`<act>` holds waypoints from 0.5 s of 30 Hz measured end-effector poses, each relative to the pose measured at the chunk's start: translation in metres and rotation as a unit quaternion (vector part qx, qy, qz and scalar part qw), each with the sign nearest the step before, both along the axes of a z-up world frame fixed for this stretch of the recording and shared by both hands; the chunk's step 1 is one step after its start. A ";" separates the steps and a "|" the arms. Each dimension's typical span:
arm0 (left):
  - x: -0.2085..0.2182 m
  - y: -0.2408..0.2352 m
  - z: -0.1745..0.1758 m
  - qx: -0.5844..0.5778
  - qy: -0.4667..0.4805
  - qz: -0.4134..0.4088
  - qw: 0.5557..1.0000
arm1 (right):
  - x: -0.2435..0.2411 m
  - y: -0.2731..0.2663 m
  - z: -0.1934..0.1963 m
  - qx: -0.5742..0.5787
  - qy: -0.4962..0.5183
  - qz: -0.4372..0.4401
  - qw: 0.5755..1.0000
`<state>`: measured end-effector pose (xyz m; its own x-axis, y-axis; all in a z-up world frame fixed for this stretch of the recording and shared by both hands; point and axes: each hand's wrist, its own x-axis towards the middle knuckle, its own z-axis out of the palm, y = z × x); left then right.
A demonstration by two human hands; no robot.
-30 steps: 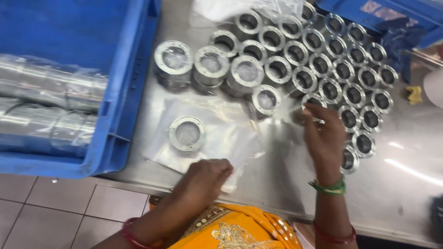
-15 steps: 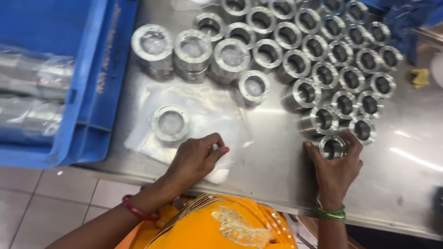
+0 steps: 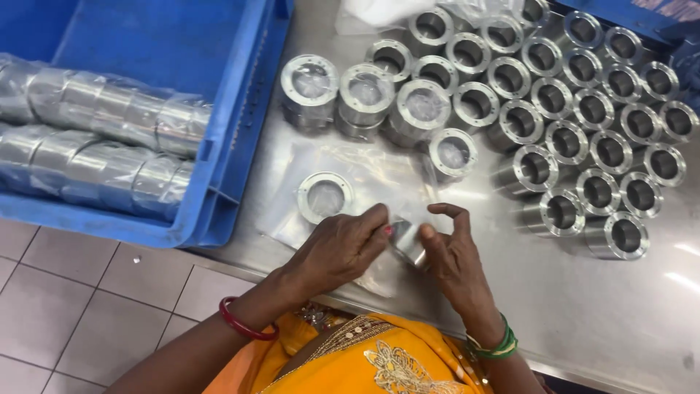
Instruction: The recorder wipes metal rings with a cloth and packs them into individual plastic bags.
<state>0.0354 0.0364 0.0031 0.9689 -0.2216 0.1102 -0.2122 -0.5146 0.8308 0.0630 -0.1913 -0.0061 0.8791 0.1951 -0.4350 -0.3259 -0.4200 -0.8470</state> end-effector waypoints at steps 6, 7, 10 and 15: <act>0.011 -0.030 0.025 -0.117 0.005 -0.081 0.990 | -0.010 0.011 0.024 -0.130 -0.289 0.120 0.941; 0.006 -0.038 0.027 -0.138 -0.028 -0.111 0.984 | -0.014 0.011 0.030 -0.101 -0.374 0.138 0.912; 0.004 -0.043 0.042 -0.204 -0.035 -0.180 0.962 | -0.015 -0.020 0.012 -0.048 -0.403 0.113 0.907; 0.014 -0.020 0.040 -0.197 -0.037 -0.188 0.962 | -0.024 -0.063 -0.018 -0.005 -0.242 0.003 0.970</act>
